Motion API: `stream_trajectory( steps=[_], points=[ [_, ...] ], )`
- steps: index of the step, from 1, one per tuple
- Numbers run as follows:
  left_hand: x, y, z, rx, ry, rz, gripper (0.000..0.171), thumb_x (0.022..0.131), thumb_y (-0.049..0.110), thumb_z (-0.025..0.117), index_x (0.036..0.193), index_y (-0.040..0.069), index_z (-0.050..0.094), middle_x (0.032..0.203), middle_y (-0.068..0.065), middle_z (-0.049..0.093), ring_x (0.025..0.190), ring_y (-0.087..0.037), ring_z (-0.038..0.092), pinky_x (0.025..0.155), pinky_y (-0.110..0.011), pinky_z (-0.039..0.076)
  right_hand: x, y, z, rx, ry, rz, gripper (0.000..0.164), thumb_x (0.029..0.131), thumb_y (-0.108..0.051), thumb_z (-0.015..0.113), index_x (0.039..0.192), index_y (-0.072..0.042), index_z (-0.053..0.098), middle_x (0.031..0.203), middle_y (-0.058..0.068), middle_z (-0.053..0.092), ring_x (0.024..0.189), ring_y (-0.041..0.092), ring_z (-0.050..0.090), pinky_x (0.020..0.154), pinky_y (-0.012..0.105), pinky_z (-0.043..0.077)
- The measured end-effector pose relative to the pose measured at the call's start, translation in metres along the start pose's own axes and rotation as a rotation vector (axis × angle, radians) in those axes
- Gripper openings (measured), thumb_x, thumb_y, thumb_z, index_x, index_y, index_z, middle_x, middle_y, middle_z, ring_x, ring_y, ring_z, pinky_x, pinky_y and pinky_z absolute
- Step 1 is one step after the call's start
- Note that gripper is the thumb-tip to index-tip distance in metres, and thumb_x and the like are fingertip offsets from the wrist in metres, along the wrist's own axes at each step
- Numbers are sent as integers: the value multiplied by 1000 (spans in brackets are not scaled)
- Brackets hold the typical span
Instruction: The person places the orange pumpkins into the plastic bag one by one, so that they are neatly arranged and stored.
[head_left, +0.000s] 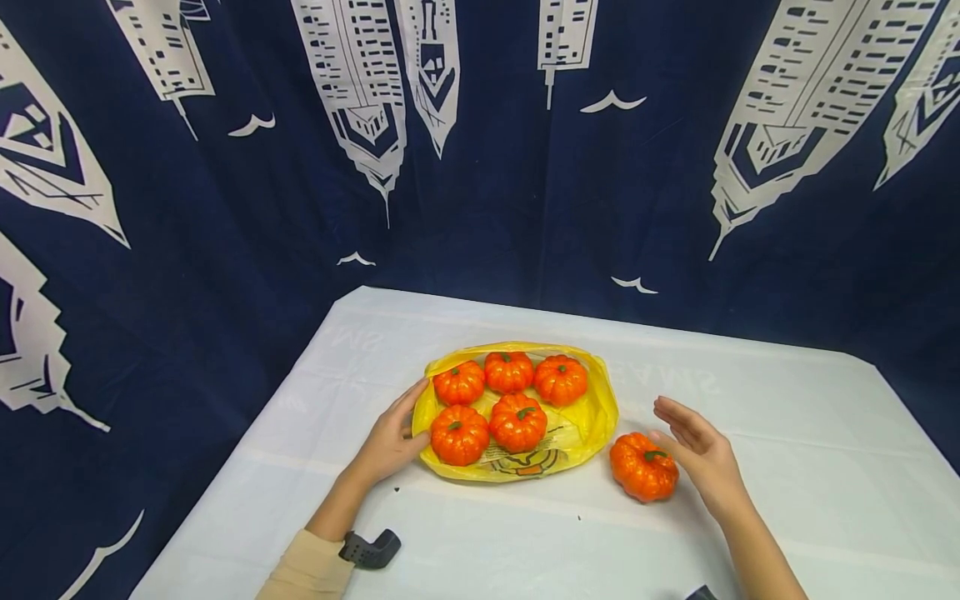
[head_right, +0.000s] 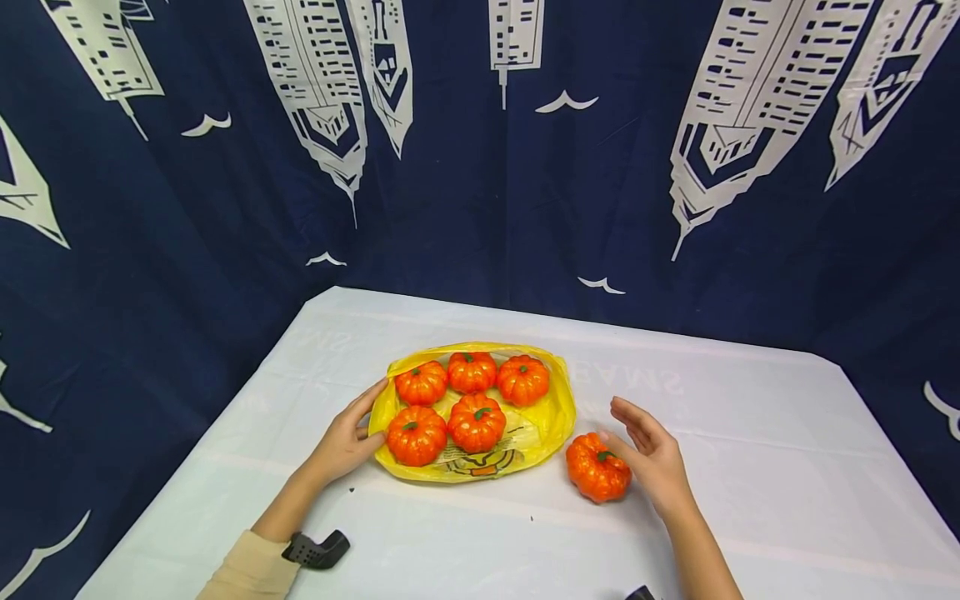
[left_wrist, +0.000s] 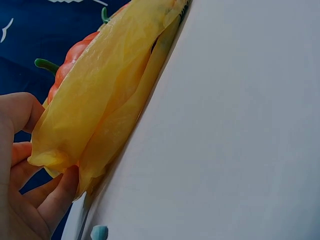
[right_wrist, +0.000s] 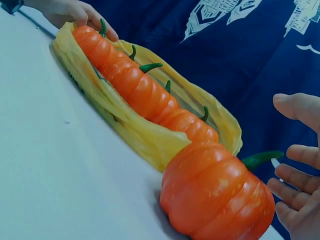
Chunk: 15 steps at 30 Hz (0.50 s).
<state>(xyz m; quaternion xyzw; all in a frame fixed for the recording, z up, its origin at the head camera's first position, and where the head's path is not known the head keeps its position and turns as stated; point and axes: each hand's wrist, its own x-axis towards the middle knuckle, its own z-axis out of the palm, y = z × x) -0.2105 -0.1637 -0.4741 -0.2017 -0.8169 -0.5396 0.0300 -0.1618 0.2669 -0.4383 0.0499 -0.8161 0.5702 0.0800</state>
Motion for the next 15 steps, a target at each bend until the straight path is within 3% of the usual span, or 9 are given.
stream_trajectory(
  steps=[7,15],
  points=[
    [0,0,0,-7,-4,1,80,81,-6,59,154,7,29,159,-15,23,132,-40,42,87,-28,56,-7,8,-1,19,-21,-12,52,95,-13,64,140,6,45,125,-21,56,118,-8,48,96,4,38],
    [0,0,-1,14,0,3,79,81,-5,59,153,6,30,158,-14,25,133,-38,41,88,-28,55,-12,19,1,71,-68,19,55,93,-9,65,140,8,43,133,-10,57,117,-8,49,95,3,37]
  ],
)
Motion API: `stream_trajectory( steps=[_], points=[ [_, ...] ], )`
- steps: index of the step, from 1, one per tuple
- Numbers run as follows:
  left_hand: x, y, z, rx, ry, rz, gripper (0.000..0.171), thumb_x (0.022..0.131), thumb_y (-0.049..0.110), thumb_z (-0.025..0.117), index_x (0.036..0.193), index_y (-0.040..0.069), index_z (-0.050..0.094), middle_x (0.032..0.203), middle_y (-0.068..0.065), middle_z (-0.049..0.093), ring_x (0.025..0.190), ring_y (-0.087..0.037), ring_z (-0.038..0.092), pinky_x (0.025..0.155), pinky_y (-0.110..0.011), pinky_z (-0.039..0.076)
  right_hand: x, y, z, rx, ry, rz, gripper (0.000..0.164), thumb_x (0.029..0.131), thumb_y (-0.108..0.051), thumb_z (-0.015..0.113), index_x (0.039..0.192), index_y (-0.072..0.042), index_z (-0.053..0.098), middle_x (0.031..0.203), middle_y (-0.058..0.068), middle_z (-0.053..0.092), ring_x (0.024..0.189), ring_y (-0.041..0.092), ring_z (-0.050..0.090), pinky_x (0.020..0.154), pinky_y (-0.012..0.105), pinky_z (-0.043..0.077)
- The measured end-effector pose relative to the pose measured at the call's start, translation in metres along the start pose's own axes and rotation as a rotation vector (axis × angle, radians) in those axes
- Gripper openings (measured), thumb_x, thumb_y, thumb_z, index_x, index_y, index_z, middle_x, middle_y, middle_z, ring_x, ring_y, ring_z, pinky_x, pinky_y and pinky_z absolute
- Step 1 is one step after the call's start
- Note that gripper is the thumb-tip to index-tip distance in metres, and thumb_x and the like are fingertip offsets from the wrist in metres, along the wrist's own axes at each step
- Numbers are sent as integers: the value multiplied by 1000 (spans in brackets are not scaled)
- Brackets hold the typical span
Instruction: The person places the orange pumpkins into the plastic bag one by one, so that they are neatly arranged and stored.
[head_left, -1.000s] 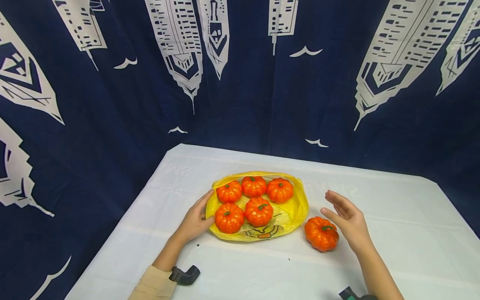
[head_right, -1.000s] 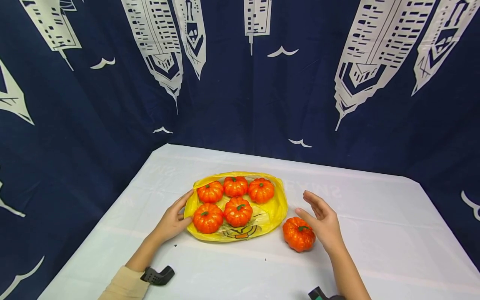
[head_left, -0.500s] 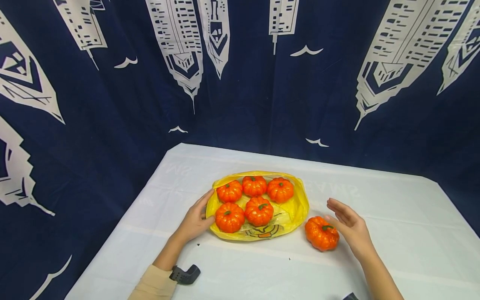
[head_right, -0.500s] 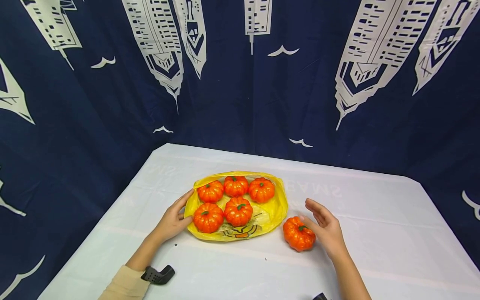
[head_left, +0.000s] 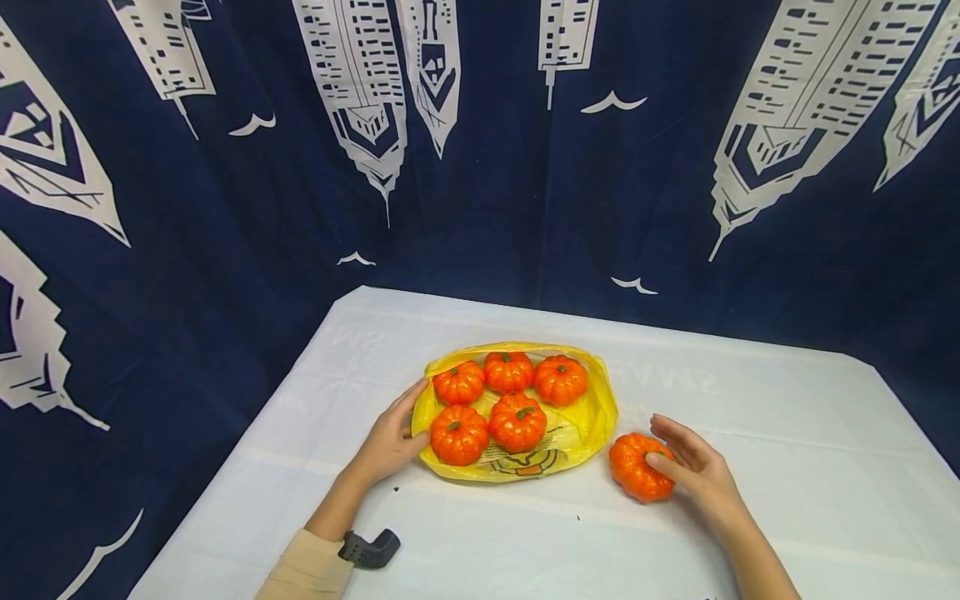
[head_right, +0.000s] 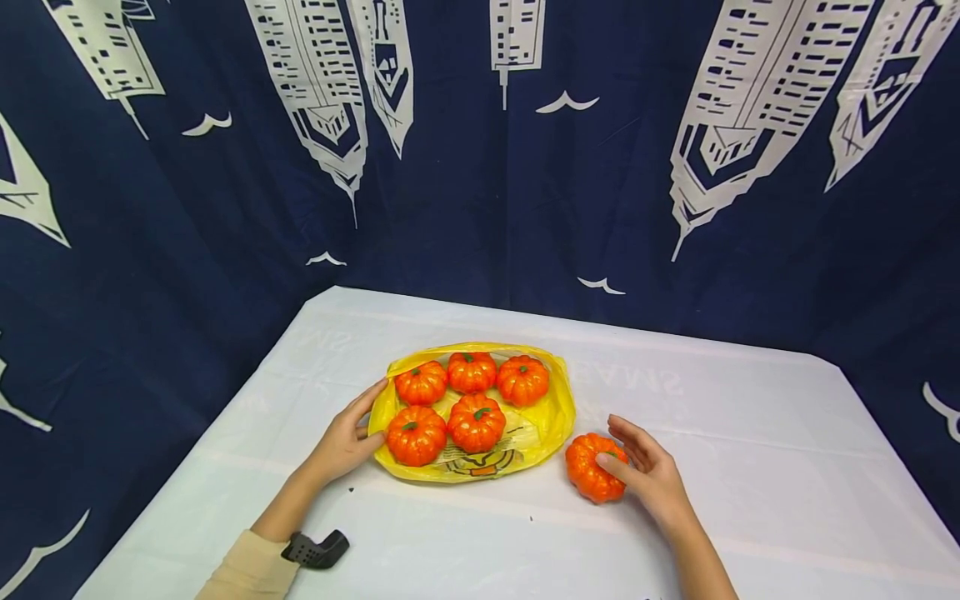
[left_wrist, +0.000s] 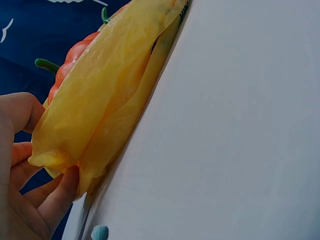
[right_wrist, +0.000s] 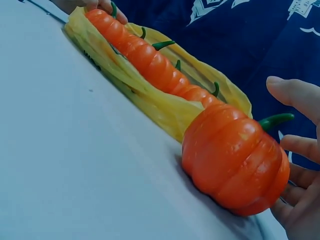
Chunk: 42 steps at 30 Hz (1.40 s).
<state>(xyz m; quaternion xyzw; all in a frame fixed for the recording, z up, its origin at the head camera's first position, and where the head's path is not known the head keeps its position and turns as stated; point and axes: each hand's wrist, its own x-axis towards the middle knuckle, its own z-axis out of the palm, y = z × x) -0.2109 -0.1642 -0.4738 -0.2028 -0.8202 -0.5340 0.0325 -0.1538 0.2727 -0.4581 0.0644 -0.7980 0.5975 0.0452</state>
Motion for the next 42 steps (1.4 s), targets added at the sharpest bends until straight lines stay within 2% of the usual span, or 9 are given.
stream_trajectory(
  steps=[6,10,18,22,31,42],
  points=[
    [0,0,0,1,0,8,79,81,-5,59,153,6,30,158,-16,25,133,-39,40,87,-29,55,-1,7,2,26,-45,49,59,93,-11,66,142,7,40,136,-7,54,116,-10,47,93,4,39],
    [0,1,0,-4,-2,5,79,81,-5,59,153,6,30,158,-15,25,134,-38,40,88,-29,55,-2,11,1,51,-81,45,59,91,-8,66,142,7,40,138,-6,52,116,-9,49,93,8,43],
    [0,-2,1,-14,-5,26,78,82,-7,60,153,5,30,157,-19,24,133,-41,40,87,-31,56,-5,14,2,92,-121,8,57,89,0,66,140,8,43,129,-16,56,113,-4,53,91,11,47],
    [-1,-1,0,-5,-4,25,78,82,-7,60,153,5,30,157,-18,24,133,-41,40,88,-31,56,-5,16,2,74,-135,23,61,88,-2,67,142,6,41,131,-16,52,115,-4,51,92,11,46],
    [-2,1,-1,10,-7,-7,78,82,-5,59,154,7,29,158,-15,24,134,-38,40,88,-29,55,-4,18,3,18,-135,58,70,84,-7,73,145,0,40,133,-13,49,115,-5,49,94,10,42],
    [-1,2,0,17,-5,-12,79,82,-4,59,154,8,30,158,-14,25,135,-37,39,89,-29,54,-3,18,3,2,-113,48,68,84,-6,74,144,0,42,136,-8,49,114,-5,49,93,10,43]
  ],
)
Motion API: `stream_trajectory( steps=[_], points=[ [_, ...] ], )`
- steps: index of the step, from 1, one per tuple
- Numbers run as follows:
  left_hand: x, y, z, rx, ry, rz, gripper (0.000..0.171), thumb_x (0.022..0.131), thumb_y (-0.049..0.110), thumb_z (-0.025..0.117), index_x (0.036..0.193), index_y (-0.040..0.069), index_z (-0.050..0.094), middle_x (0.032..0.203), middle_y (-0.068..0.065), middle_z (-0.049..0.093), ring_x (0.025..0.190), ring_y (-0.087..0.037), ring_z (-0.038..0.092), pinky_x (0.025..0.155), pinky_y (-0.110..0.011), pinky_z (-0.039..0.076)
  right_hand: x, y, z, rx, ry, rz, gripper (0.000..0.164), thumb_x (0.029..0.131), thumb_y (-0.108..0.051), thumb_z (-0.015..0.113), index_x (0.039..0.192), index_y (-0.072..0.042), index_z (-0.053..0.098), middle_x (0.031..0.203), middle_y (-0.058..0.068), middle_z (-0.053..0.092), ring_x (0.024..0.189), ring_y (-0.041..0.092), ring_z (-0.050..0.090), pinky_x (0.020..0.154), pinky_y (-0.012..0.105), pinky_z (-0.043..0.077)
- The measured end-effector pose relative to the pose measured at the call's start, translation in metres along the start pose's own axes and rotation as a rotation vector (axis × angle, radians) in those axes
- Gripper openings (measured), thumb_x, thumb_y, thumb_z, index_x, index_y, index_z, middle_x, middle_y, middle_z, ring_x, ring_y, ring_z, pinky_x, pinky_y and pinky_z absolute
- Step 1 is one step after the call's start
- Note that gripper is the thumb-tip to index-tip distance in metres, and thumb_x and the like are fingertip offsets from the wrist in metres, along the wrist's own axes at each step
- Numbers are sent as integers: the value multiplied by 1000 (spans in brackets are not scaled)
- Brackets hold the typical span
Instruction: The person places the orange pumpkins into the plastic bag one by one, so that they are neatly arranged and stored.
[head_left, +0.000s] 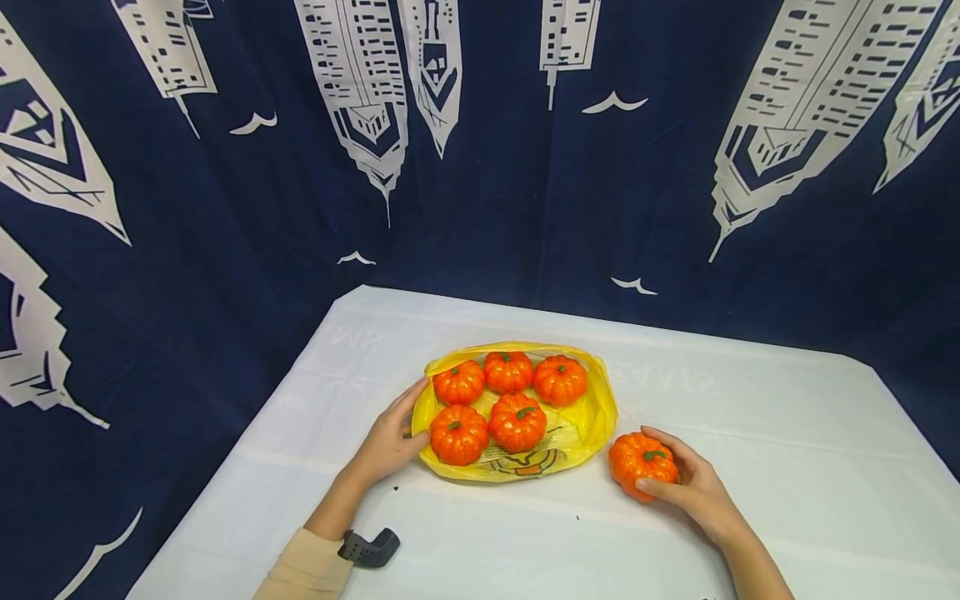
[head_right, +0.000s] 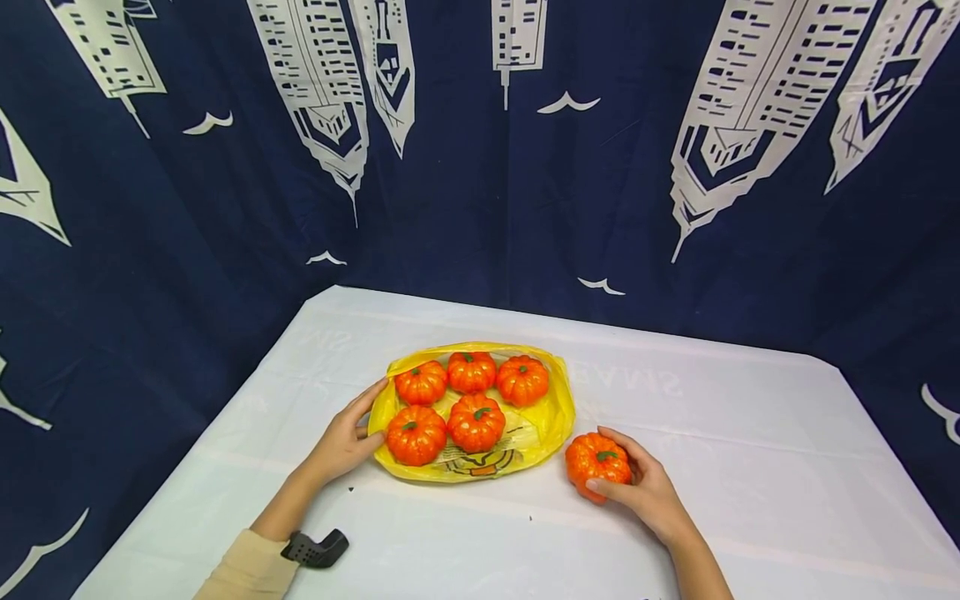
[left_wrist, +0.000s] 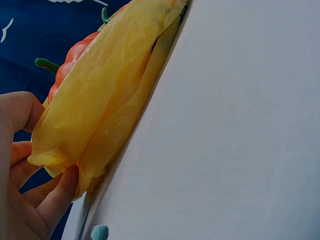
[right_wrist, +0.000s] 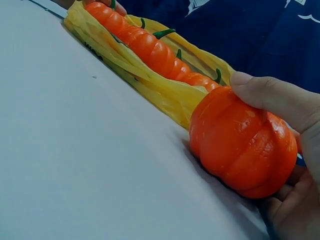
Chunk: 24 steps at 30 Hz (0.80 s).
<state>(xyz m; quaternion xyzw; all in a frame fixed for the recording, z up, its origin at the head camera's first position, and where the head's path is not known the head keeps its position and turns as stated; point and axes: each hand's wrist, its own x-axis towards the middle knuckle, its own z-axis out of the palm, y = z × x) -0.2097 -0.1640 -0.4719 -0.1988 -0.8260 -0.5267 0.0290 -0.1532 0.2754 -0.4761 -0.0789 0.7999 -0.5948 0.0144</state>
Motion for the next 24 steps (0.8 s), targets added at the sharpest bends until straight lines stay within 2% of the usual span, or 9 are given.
stream_trajectory(
  steps=[6,14,21,24],
  points=[
    [1,0,1,-8,4,1,79,81,-4,59,153,8,30,158,-13,25,135,-37,39,89,-28,55,2,-1,-2,9,-1,-34,66,84,-3,72,143,2,42,131,-16,51,114,-4,50,92,10,44],
    [1,-2,1,-22,2,5,79,81,-6,59,154,8,30,158,-14,24,134,-38,40,87,-28,56,6,-11,0,52,-16,-54,66,85,0,71,143,2,42,132,-14,52,115,-1,51,93,12,46],
    [0,-3,0,-28,4,12,79,82,-6,58,154,8,29,159,-15,23,134,-39,39,88,-30,55,14,-29,4,65,-40,-144,62,84,4,69,142,0,46,131,-13,53,115,0,53,92,13,48],
    [0,-3,0,-26,3,9,79,82,-6,59,154,8,29,159,-14,24,135,-38,39,88,-29,55,18,-34,6,85,-52,-156,62,84,6,69,141,1,45,131,-11,53,114,2,54,91,15,49]
  ],
)
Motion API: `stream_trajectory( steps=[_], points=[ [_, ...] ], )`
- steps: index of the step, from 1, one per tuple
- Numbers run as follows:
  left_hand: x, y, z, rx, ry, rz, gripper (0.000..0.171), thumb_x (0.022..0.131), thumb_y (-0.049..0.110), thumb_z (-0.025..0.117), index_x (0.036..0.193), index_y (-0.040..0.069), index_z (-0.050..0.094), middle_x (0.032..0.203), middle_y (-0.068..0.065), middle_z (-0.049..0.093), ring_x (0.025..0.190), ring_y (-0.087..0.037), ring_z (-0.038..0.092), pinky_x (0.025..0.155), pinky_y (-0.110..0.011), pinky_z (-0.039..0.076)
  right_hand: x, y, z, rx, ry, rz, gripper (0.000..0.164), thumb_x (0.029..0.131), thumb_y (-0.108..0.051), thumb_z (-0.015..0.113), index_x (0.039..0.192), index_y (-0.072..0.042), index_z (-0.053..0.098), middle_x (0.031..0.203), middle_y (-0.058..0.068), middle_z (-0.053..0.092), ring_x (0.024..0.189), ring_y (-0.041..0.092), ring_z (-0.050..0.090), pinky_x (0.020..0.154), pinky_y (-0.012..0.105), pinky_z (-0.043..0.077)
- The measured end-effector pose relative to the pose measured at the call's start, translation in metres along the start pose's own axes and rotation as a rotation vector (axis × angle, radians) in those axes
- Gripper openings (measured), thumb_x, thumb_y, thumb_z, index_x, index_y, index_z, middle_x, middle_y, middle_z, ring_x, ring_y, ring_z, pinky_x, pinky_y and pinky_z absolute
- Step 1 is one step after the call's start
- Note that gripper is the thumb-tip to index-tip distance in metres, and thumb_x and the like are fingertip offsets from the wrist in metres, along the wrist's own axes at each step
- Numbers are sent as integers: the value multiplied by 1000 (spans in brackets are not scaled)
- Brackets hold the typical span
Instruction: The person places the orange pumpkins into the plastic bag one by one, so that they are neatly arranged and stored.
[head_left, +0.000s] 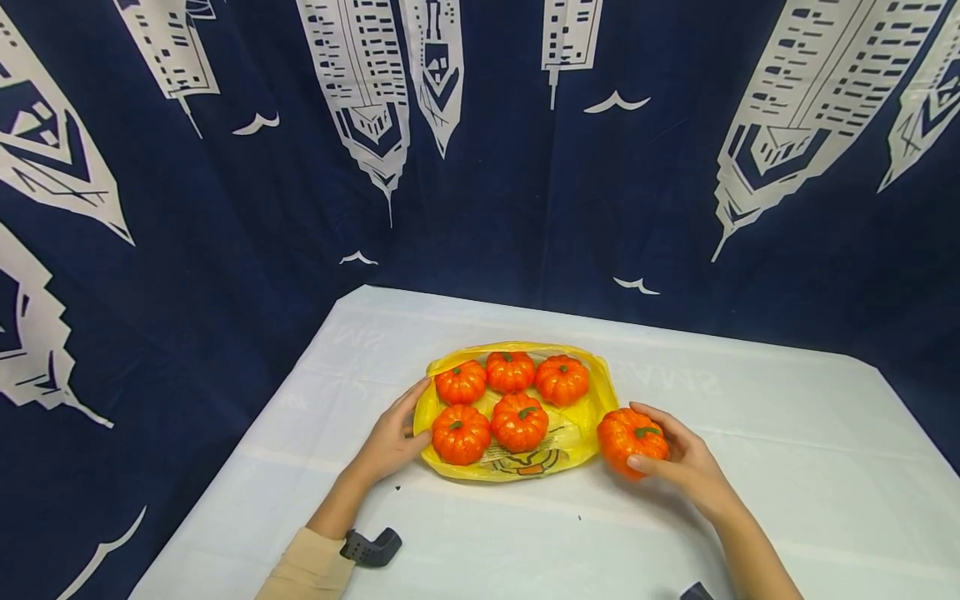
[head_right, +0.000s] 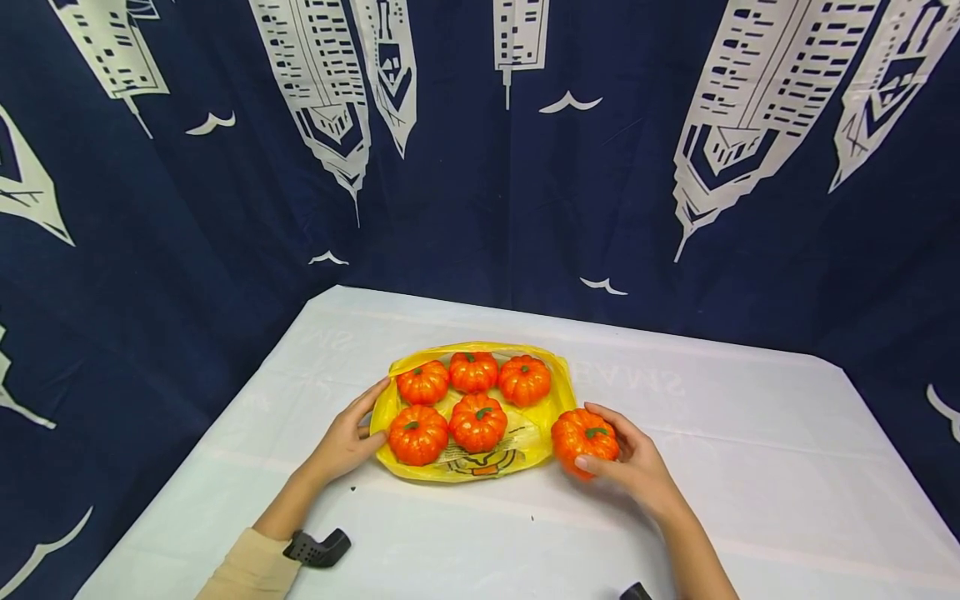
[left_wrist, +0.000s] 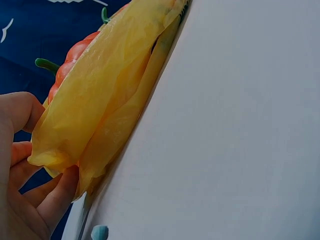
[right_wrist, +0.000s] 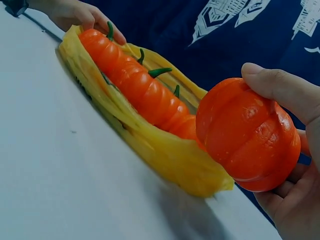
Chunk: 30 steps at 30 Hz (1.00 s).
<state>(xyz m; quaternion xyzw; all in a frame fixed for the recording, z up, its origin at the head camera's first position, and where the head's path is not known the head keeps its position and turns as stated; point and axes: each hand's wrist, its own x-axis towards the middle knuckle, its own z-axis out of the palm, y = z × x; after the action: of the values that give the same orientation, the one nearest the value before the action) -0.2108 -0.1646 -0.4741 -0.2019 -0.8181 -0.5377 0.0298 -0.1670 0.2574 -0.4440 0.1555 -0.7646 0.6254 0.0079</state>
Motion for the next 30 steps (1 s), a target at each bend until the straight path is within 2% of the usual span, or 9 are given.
stream_trajectory(
  steps=[8,16,19,23,26,30],
  points=[
    [0,1,0,2,-5,-4,78,82,-6,59,154,8,30,158,-14,25,134,-38,40,88,-28,55,13,-6,8,0,-11,2,64,83,5,70,141,8,42,130,-12,54,112,3,55,91,16,50],
    [1,0,0,4,-4,8,78,82,-5,59,153,6,30,158,-15,25,133,-38,42,87,-28,55,24,-9,19,27,-22,-4,62,83,5,70,139,8,43,127,-10,56,110,5,57,91,16,50],
    [1,0,-1,4,-3,8,78,82,-6,59,153,6,30,158,-15,25,133,-37,42,87,-27,55,29,-11,24,15,-16,30,63,84,1,71,139,7,43,129,-6,54,110,4,57,91,16,50],
    [1,0,-1,-1,-4,5,78,82,-6,59,153,7,30,158,-15,25,133,-37,41,87,-27,55,36,-15,34,8,-14,105,64,85,-6,72,141,3,43,135,10,50,109,6,56,91,17,50],
    [0,-1,-1,-6,-6,7,78,82,-6,59,153,6,30,158,-15,24,134,-38,41,88,-28,55,41,-18,41,0,-10,156,66,85,-9,72,143,0,42,139,21,47,113,16,55,91,18,50],
    [0,0,-1,-10,-6,12,78,82,-6,58,153,6,29,158,-16,24,134,-38,40,88,-28,55,47,-22,49,-22,9,225,69,87,-16,72,147,-3,39,143,24,44,122,31,50,91,17,48]
  ],
)
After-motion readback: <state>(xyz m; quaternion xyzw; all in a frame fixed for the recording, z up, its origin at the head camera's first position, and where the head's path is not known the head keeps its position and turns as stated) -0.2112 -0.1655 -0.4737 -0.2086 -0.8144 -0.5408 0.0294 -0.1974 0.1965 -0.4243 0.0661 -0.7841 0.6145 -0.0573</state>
